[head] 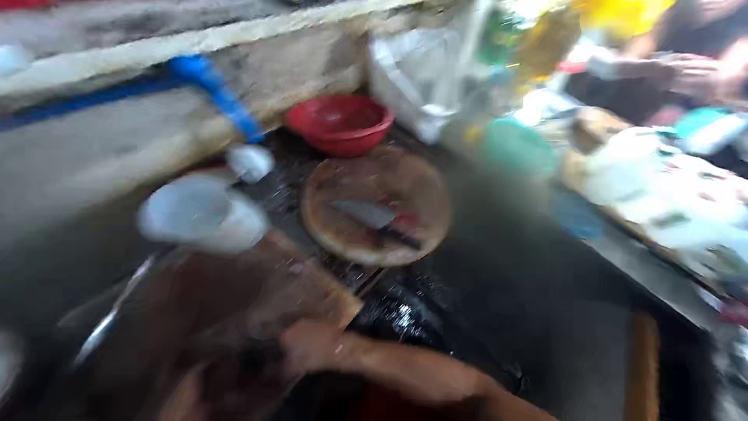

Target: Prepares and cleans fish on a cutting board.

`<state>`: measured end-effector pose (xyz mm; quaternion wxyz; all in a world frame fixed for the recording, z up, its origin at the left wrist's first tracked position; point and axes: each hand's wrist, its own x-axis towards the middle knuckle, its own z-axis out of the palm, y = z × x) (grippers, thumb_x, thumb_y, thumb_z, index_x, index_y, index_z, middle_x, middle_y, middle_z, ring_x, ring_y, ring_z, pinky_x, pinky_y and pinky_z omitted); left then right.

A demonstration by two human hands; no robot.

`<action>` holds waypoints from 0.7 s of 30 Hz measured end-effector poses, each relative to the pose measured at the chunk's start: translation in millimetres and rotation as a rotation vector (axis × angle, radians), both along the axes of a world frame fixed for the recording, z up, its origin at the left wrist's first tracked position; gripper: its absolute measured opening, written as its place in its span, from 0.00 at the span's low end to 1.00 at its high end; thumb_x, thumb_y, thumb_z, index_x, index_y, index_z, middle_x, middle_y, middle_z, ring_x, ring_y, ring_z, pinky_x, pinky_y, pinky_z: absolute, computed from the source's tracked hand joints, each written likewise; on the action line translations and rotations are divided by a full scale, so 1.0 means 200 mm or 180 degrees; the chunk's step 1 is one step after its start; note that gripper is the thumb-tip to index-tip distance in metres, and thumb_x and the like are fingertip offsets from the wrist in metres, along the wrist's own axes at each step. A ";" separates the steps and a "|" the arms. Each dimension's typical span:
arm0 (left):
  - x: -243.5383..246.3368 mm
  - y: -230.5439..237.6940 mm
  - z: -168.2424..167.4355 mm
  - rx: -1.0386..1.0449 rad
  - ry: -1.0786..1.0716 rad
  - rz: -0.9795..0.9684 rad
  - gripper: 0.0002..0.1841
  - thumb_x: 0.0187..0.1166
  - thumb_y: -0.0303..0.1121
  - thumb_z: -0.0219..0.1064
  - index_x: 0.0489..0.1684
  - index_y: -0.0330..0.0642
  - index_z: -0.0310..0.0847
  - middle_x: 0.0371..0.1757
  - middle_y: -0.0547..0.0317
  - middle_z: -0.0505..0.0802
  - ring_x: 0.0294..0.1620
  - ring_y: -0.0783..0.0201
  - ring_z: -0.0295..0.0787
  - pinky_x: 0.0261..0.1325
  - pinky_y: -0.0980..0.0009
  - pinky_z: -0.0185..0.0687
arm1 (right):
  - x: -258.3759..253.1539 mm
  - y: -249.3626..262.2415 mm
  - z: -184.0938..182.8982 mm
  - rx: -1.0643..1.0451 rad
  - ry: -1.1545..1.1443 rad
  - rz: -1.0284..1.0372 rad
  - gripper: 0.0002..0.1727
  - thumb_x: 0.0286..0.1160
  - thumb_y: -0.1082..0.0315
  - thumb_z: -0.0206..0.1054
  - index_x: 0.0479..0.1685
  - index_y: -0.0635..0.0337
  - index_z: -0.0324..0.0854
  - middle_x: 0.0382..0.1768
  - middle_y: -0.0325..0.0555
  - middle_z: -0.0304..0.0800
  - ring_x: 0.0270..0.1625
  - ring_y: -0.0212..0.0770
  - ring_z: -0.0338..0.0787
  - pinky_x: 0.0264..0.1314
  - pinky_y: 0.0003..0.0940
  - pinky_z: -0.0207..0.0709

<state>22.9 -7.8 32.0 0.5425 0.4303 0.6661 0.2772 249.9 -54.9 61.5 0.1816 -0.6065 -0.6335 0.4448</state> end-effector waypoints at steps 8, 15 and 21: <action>0.06 0.08 -0.08 -0.0018 -0.0872 0.1181 0.21 0.74 0.22 0.70 0.67 0.35 0.78 0.46 0.51 0.92 0.41 0.64 0.89 0.47 0.65 0.87 | -0.14 0.02 0.00 0.0153 -0.1407 0.0767 0.43 0.64 0.41 0.74 0.77 0.60 0.75 0.54 0.66 0.91 0.55 0.70 0.91 0.58 0.75 0.78; 0.04 0.07 -0.13 0.0105 -0.1093 0.1310 0.32 0.74 0.19 0.68 0.82 0.44 0.70 0.59 0.46 0.89 0.49 0.59 0.88 0.51 0.61 0.86 | -0.21 -0.01 0.05 0.0169 -0.1692 0.1073 0.37 0.67 0.47 0.69 0.73 0.64 0.76 0.50 0.63 0.93 0.53 0.65 0.92 0.66 0.69 0.73; 0.06 0.08 -0.13 0.0174 -0.1169 0.1540 0.31 0.75 0.19 0.68 0.81 0.44 0.70 0.59 0.44 0.89 0.50 0.56 0.89 0.52 0.59 0.87 | -0.23 -0.03 0.12 0.0075 -0.1830 0.1189 0.32 0.72 0.49 0.67 0.70 0.62 0.77 0.47 0.60 0.93 0.50 0.62 0.93 0.66 0.66 0.73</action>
